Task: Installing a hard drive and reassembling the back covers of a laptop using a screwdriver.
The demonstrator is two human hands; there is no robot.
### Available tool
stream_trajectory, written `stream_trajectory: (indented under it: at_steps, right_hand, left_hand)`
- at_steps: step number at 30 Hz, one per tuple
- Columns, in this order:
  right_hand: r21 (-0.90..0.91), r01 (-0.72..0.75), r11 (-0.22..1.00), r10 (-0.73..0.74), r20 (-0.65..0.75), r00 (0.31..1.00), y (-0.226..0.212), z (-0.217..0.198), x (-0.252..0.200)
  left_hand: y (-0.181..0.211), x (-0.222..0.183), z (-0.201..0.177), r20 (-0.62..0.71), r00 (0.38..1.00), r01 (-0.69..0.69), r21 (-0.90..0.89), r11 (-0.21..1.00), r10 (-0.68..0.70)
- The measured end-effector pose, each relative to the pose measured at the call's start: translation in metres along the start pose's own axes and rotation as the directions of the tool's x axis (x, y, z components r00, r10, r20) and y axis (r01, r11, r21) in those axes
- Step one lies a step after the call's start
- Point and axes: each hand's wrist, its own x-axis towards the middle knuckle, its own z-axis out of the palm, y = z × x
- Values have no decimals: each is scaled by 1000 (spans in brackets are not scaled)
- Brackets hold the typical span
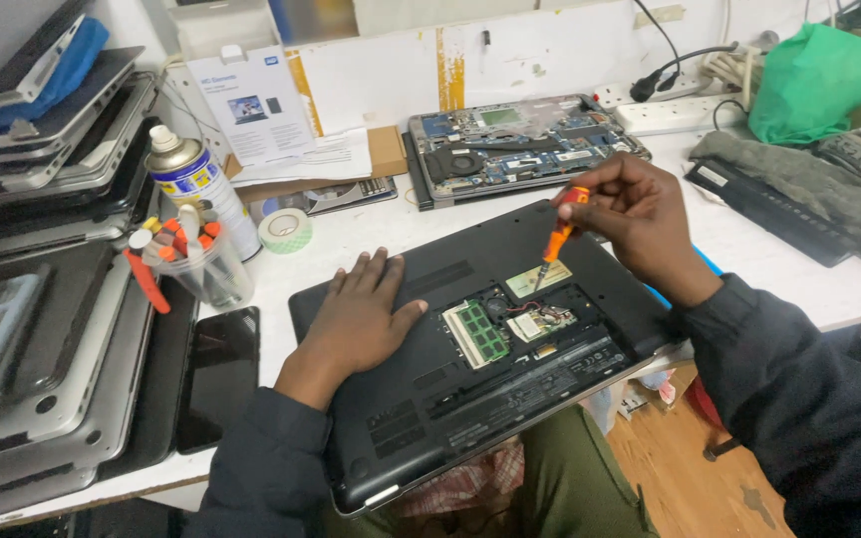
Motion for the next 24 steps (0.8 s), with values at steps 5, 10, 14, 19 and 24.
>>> stream_trajectory:
  at_steps: [5, 10, 14, 19, 24]
  right_hand:
    - [-32, -21, 999, 19, -62, 998, -21, -12, -10]
    - [-25, 131, 991, -129, 66, 989, -11, 0, -2]
    - [-133, 265, 955, -230, 231, 945, -6, 23, 16]
    - [-133, 225, 965, -178, 299, 938, -1, 35, 21]
    - [-180, 224, 958, -161, 311, 937, -2, 35, 24]
  left_hand:
    - [17, 13, -2, 55, 998, -44, 40, 998, 42]
    - [16, 26, -3, 80, 996, -21, -57, 998, 26]
    - [20, 24, -3, 52, 999, 10, -67, 998, -6]
    - [25, 20, -7, 60, 998, 16, -21, 1000, -15]
    - [23, 22, -3, 41, 999, 1, -31, 1000, 0]
